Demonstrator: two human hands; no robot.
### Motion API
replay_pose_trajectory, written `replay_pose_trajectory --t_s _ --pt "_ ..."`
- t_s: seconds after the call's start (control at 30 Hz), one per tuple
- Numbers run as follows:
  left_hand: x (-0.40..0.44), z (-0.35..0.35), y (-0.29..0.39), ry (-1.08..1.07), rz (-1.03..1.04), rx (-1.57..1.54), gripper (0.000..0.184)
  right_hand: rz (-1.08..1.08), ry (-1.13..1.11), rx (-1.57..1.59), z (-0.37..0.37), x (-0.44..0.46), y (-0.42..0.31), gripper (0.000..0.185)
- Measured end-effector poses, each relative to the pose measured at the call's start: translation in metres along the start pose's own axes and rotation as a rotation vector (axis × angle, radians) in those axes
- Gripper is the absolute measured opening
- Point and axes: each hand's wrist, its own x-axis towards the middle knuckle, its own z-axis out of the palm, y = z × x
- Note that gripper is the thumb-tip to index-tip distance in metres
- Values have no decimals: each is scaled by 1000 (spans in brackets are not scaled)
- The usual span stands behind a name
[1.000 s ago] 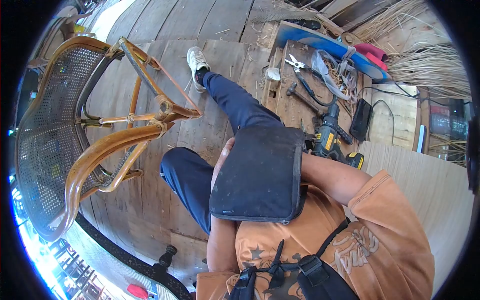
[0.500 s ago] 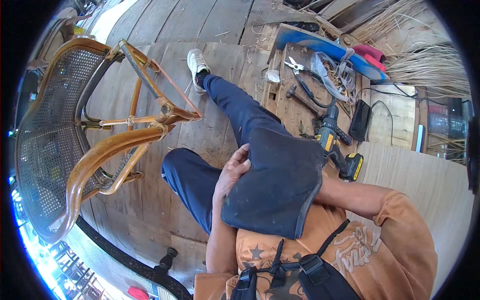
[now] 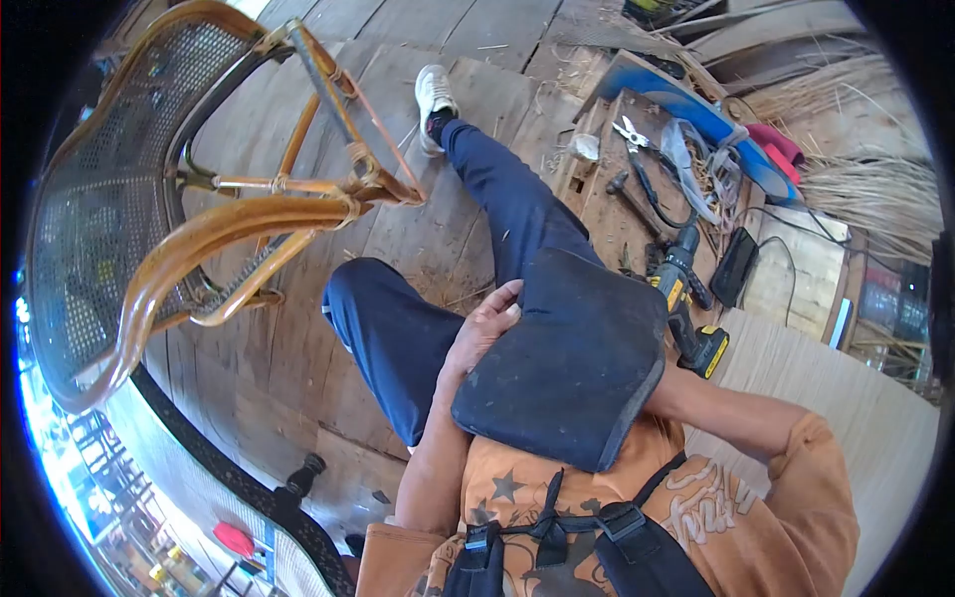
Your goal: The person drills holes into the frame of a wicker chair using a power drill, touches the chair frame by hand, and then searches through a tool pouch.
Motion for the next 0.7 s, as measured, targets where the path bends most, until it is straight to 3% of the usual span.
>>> replay_pose_trajectory --t_s 0.07,0.17,0.27,0.37,0.4,0.5,0.7 --pt "-1 -4 -1 31 13 33 39 -137 45 -119 -15 -14 -43 29" --pt "1 -2 0 29 2 42 38 -222 99 -372 -15 -24 -51 24" --pt "-2 -6 -1 39 15 -5 37 -321 287 -406 -20 -33 -61 20" --pt "5 -8 -8 19 27 -149 35 -208 440 -180 -23 -50 -71 17" --pt "4 -5 -6 28 14 -166 34 -31 526 -61 -19 -54 -58 15" --pt "0 5 1 79 2 -139 30 97 575 1087 -21 -42 -67 17" --pt "-8 21 6 99 3 -194 32 13 483 1317 -34 -41 -57 24"
